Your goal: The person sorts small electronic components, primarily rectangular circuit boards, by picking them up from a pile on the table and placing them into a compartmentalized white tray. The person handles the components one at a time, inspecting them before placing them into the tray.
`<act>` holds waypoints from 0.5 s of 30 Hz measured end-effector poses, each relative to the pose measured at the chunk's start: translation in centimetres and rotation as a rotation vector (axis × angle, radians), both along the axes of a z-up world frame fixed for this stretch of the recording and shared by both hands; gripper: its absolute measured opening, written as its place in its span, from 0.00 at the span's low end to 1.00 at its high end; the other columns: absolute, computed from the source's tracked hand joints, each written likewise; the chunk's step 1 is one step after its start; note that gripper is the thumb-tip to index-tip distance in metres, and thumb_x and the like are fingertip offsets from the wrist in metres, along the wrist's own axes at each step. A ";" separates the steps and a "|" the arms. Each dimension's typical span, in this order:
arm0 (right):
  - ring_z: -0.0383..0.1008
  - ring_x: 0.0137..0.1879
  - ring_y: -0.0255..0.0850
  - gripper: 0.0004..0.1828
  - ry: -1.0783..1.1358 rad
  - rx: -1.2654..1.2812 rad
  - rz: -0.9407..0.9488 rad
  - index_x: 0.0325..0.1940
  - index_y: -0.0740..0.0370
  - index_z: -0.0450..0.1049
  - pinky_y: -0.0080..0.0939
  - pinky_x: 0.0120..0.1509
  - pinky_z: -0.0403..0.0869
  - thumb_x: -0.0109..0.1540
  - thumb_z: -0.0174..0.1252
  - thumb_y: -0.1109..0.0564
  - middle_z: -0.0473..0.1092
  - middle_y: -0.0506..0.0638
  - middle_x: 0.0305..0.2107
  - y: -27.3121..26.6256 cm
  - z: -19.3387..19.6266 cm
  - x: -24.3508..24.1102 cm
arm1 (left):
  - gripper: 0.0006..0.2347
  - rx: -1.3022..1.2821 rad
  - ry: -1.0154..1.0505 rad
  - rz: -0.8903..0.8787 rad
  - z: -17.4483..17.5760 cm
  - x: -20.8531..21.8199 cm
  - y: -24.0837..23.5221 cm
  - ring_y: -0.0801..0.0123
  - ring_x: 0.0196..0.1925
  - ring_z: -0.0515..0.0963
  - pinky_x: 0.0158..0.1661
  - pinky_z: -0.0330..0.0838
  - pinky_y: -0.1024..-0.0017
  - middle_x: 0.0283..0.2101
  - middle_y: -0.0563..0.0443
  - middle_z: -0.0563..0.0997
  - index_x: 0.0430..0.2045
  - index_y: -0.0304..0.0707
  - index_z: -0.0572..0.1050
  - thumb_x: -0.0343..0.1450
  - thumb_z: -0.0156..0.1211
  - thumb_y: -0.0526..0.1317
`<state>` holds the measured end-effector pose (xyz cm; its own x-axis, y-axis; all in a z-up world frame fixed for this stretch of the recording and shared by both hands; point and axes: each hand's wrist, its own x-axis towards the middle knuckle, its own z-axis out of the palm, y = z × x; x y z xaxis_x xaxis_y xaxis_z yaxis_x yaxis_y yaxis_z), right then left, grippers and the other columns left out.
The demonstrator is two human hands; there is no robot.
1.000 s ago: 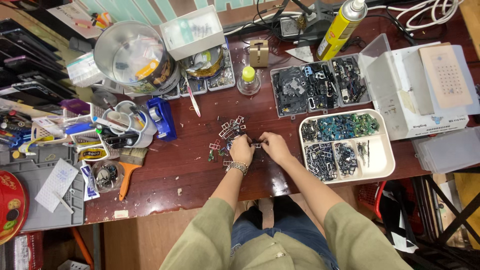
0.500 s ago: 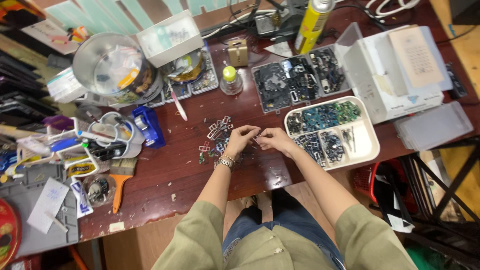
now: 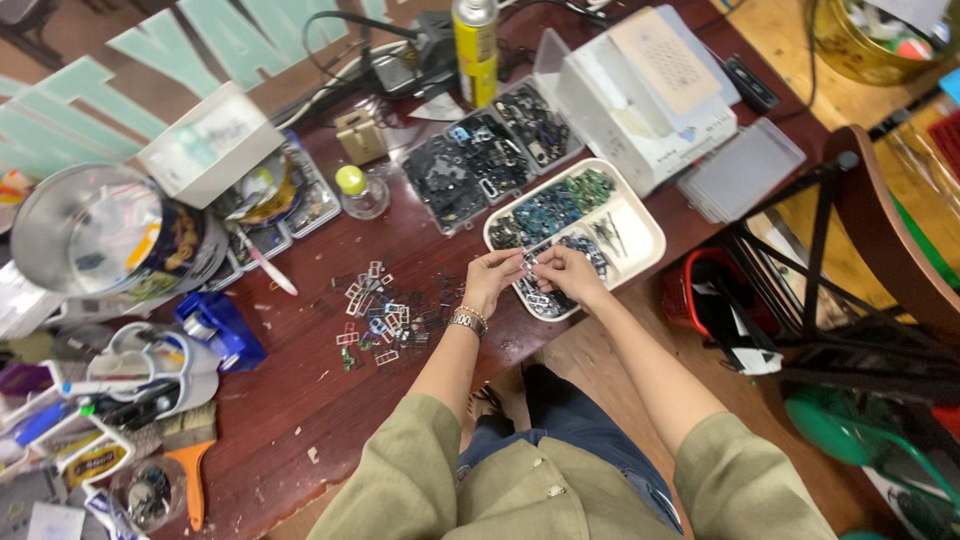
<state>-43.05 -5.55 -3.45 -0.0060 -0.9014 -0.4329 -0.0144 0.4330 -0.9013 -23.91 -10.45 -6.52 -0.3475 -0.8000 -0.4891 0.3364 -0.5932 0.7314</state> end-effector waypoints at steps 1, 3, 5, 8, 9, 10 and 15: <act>0.78 0.34 0.37 0.08 -0.033 0.031 -0.036 0.44 0.68 0.74 0.35 0.40 0.79 0.64 0.61 0.60 0.77 0.54 0.31 0.5 -0.3 -0.5 | 0.10 0.010 0.011 -0.020 -0.3 -0.5 0.1 0.61 0.43 0.86 0.48 0.83 0.69 0.43 0.42 0.84 0.43 0.23 0.79 0.69 0.63 0.27; 0.80 0.35 0.38 0.08 -0.104 0.092 -0.102 0.43 0.69 0.74 0.36 0.41 0.81 0.64 0.60 0.60 0.78 0.55 0.31 1.4 -0.8 -1.2 | 0.10 -0.012 0.024 -0.069 -0.9 -1.2 0.2 0.60 0.43 0.85 0.48 0.83 0.68 0.43 0.40 0.83 0.44 0.23 0.78 0.69 0.63 0.26; 0.81 0.36 0.39 0.08 -0.148 0.096 -0.145 0.43 0.69 0.73 0.37 0.43 0.81 0.65 0.60 0.60 0.78 0.54 0.32 1.8 -1.1 -1.5 | 0.11 -0.022 0.013 -0.091 -1.6 -1.5 0.2 0.60 0.43 0.85 0.48 0.83 0.68 0.42 0.39 0.83 0.44 0.22 0.77 0.68 0.63 0.25; 0.81 0.39 0.38 0.07 -0.183 0.076 -0.154 0.42 0.69 0.74 0.36 0.46 0.81 0.64 0.61 0.61 0.78 0.51 0.34 2.1 -1.2 -1.7 | 0.11 -0.043 -0.035 -0.081 -2.2 -1.9 0.1 0.59 0.43 0.85 0.47 0.83 0.67 0.42 0.37 0.83 0.43 0.21 0.77 0.68 0.63 0.24; 0.80 0.40 0.37 0.07 -0.190 0.066 -0.148 0.42 0.69 0.75 0.35 0.47 0.81 0.63 0.61 0.61 0.77 0.50 0.35 2.2 -1.2 -1.6 | 0.10 -0.062 -0.050 -0.076 -2.2 -2.2 0.1 0.59 0.43 0.85 0.47 0.83 0.66 0.42 0.38 0.83 0.43 0.20 0.77 0.68 0.63 0.24; 0.80 0.40 0.37 0.07 -0.169 0.081 -0.157 0.42 0.68 0.75 0.35 0.46 0.81 0.63 0.61 0.61 0.77 0.50 0.34 2.3 -1.3 -1.5 | 0.09 -0.082 -0.062 -0.069 -2.2 -2.5 0.1 0.60 0.43 0.85 0.47 0.83 0.66 0.42 0.38 0.82 0.42 0.20 0.77 0.68 0.63 0.23; 0.77 0.37 0.36 0.07 -0.122 0.037 -0.170 0.40 0.69 0.76 0.34 0.42 0.78 0.63 0.64 0.62 0.76 0.52 0.33 2.3 -1.9 -1.6 | 0.07 -0.079 -0.080 -0.125 -0.8 -2.7 0.5 0.64 0.43 0.85 0.48 0.83 0.69 0.42 0.42 0.84 0.39 0.22 0.80 0.71 0.62 0.30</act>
